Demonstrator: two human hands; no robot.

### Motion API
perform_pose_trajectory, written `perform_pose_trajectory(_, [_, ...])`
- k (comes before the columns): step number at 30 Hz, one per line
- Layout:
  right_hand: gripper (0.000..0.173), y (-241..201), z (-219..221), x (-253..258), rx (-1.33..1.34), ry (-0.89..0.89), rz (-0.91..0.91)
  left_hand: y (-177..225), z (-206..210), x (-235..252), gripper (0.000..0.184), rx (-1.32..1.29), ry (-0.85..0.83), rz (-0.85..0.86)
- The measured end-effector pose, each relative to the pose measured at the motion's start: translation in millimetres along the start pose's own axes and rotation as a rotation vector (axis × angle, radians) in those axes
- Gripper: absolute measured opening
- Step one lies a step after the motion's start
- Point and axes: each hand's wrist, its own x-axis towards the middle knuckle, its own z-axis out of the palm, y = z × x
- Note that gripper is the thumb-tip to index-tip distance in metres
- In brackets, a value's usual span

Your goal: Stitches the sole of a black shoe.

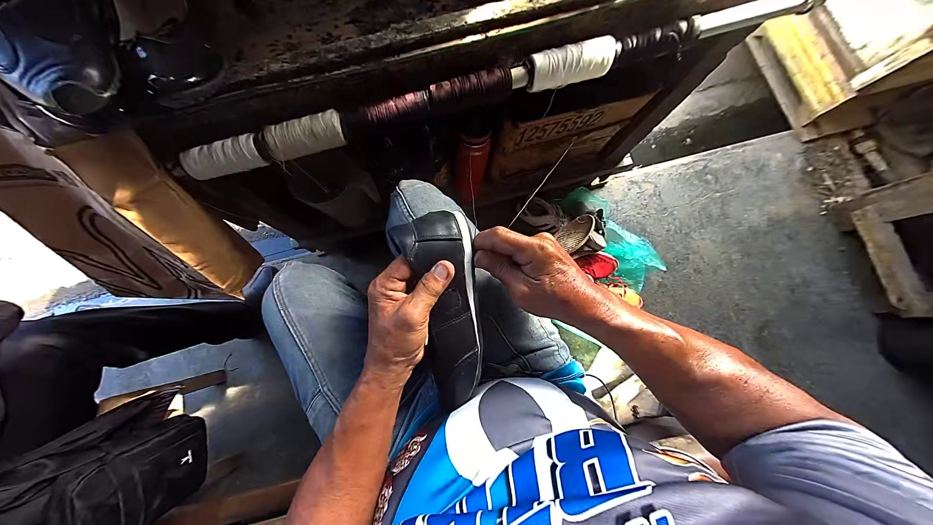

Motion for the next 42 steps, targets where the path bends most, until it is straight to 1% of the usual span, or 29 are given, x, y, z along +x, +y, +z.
perform_pose_trajectory(7, [0.017, -2.4, 8.0, -6.1, 0.060, 0.088, 0.037, 0.7, 5.1, 0.2, 0.016, 0.022, 0.017, 0.024])
perform_pose_trajectory(11, [0.021, 9.6, 8.4, -8.0, 0.114, 0.151, 0.062, 2.2, 2.7, -1.1, 0.016, 0.027, 0.010, 0.023])
perform_pose_trajectory(14, [0.021, 18.4, -0.3, -6.9, 0.090, 0.196, 0.066, 2.7, 1.6, -0.8, 0.016, 0.037, 0.016, 0.032])
perform_pose_trajectory(17, [0.023, 35.7, -19.4, -6.6, 0.032, 0.287, 0.161, 3.5, 1.8, -0.4, 0.017, 0.049, 0.017, 0.040])
perform_pose_trajectory(19, [0.021, 44.3, -24.0, -7.3, 0.042, 0.314, 0.177, 1.9, 1.9, -0.3, 0.016, 0.050, 0.007, 0.045])
perform_pose_trajectory(21, [0.021, 42.9, -25.4, -9.2, 0.098, 0.269, 0.171, 3.9, -3.0, 1.6, 0.017, 0.029, -0.038, 0.033])
perform_pose_trajectory(24, [0.021, 34.0, -27.2, -12.1, 0.226, 0.197, 0.176, 9.4, -18.2, 2.6, 0.019, -0.064, -0.087, -0.057])
perform_pose_trajectory(28, [0.024, 22.9, -32.0, -14.7, 0.573, 0.153, 0.250, 11.7, -34.1, 5.7, 0.034, -0.271, -0.137, -0.175])
perform_pose_trajectory(29, [0.026, 20.9, -33.4, -15.3, 0.653, 0.140, 0.276, 9.8, -37.1, 7.3, 0.034, -0.258, -0.152, -0.178])
perform_pose_trajectory(31, [0.032, 17.8, -34.9, -15.6, 0.800, 0.100, 0.298, 5.8, -39.6, 10.5, 0.033, -0.109, -0.176, -0.139])
perform_pose_trajectory(33, [0.034, 15.6, -34.7, -14.9, 0.942, 0.036, 0.294, 3.9, -41.5, 14.7, 0.024, -0.022, -0.239, -0.081])
perform_pose_trajectory(35, [0.033, 14.0, -32.8, -15.2, 1.056, -0.025, 0.278, 4.6, -42.8, 18.4, 0.023, 0.042, -0.269, -0.032])
perform_pose_trajectory(38, [0.034, 15.4, -28.6, -13.3, 1.123, -0.106, 0.222, 12.6, -45.9, 22.9, 0.026, 0.258, -0.290, 0.058])
perform_pose_trajectory(40, [0.034, 14.9, -25.1, -11.7, 1.106, -0.142, 0.194, 17.9, -46.4, 22.3, 0.027, 0.375, -0.309, 0.097])
perform_pose_trajectory(42, [0.033, 13.3, -22.9, -8.7, 1.057, -0.135, 0.157, 20.4, -46.6, 22.0, 0.027, 0.432, -0.308, 0.118])
